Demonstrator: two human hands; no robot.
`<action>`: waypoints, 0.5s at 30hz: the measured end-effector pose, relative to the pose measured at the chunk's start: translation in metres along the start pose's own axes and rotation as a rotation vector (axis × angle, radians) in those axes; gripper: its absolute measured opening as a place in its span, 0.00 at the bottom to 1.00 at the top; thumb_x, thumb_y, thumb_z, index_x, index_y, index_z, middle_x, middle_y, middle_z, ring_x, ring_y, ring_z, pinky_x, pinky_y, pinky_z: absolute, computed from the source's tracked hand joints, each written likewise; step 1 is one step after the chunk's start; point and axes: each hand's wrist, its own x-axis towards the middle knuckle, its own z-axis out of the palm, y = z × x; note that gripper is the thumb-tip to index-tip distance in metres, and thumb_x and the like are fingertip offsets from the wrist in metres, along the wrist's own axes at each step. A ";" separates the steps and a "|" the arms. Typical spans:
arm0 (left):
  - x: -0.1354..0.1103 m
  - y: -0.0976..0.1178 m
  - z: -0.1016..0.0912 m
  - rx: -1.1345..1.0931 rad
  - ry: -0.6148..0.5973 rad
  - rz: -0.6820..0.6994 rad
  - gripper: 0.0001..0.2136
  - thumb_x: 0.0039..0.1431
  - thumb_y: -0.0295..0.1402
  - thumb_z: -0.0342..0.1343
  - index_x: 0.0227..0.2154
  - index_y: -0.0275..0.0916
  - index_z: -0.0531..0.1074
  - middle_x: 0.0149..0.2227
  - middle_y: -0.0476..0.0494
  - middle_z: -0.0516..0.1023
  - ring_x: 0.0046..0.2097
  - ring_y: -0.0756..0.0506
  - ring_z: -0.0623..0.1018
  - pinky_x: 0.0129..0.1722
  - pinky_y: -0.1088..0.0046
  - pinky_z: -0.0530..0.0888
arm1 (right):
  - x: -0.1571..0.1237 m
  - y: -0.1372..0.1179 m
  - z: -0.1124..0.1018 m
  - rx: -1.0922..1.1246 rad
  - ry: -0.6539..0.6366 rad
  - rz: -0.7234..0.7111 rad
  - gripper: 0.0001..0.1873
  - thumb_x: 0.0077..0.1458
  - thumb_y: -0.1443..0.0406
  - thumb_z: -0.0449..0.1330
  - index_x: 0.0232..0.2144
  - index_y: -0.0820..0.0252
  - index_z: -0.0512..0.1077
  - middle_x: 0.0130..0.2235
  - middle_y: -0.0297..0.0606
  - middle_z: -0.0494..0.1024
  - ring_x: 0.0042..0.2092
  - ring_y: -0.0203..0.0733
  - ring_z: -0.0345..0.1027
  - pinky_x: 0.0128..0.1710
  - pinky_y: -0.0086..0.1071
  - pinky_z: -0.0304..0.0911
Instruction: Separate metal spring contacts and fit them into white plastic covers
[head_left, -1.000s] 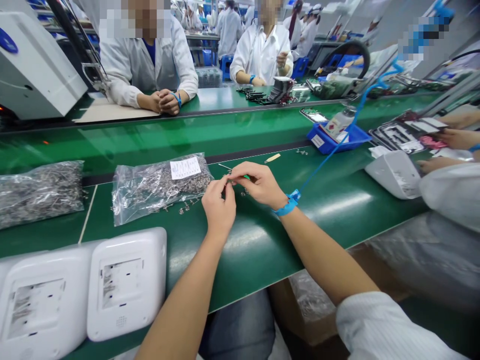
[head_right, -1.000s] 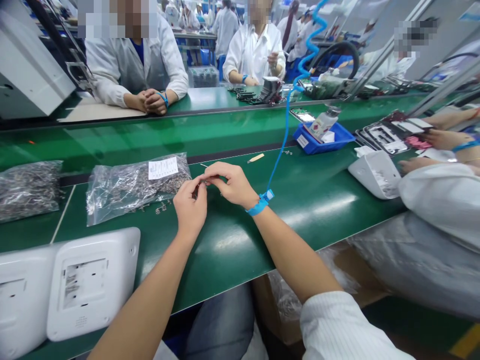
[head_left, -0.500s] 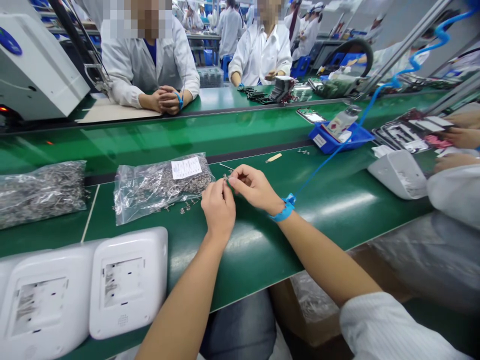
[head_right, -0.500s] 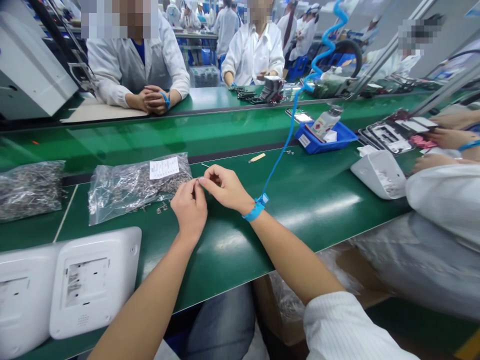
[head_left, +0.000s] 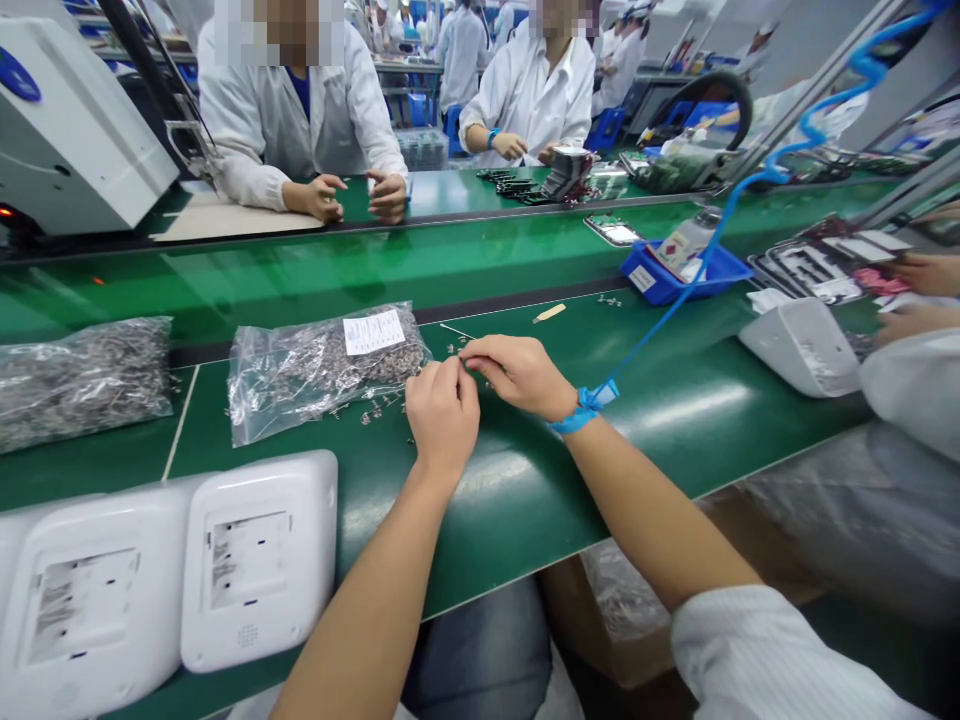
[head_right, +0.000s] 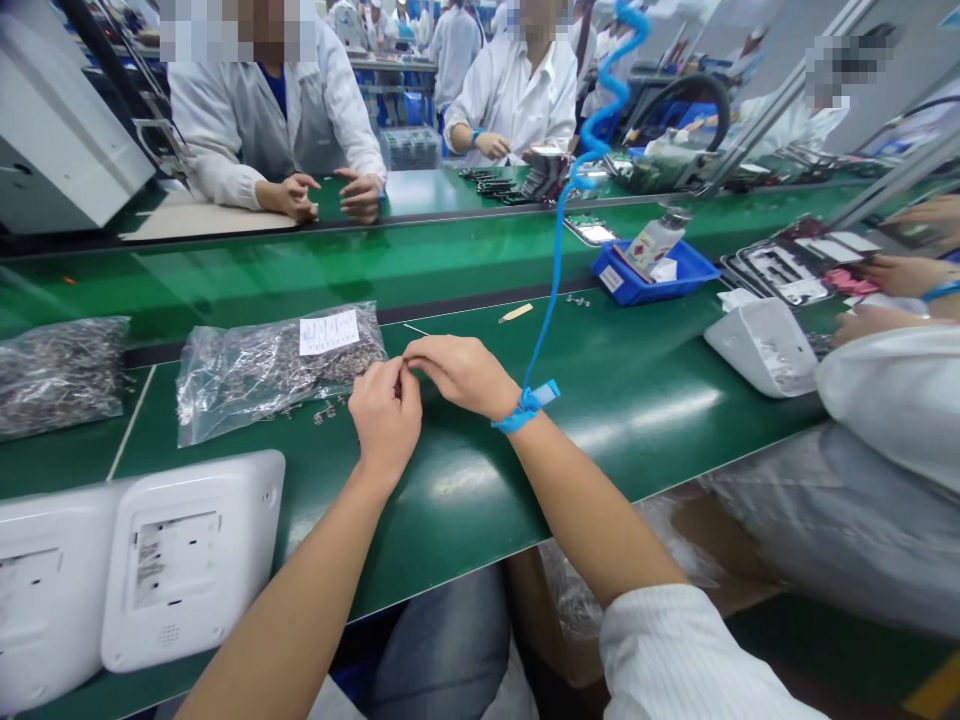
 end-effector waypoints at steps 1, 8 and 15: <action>0.000 0.001 -0.001 -0.003 -0.012 0.011 0.13 0.68 0.28 0.47 0.26 0.39 0.70 0.24 0.49 0.67 0.29 0.47 0.68 0.34 0.68 0.59 | 0.000 -0.001 0.000 0.011 0.023 0.044 0.08 0.66 0.65 0.54 0.39 0.55 0.74 0.38 0.38 0.82 0.38 0.41 0.76 0.40 0.35 0.69; 0.003 0.002 -0.003 -0.091 0.049 -0.022 0.13 0.69 0.30 0.47 0.31 0.39 0.74 0.25 0.48 0.72 0.29 0.48 0.70 0.34 0.71 0.63 | 0.004 -0.009 0.002 0.189 0.037 0.257 0.09 0.67 0.60 0.55 0.36 0.57 0.70 0.25 0.30 0.76 0.24 0.34 0.67 0.28 0.29 0.61; 0.002 0.002 -0.001 -0.094 0.114 -0.085 0.12 0.69 0.32 0.48 0.34 0.38 0.76 0.27 0.46 0.76 0.30 0.48 0.73 0.35 0.71 0.65 | 0.000 -0.006 0.008 0.123 0.194 0.097 0.03 0.62 0.64 0.62 0.36 0.56 0.76 0.35 0.36 0.83 0.31 0.37 0.73 0.33 0.31 0.67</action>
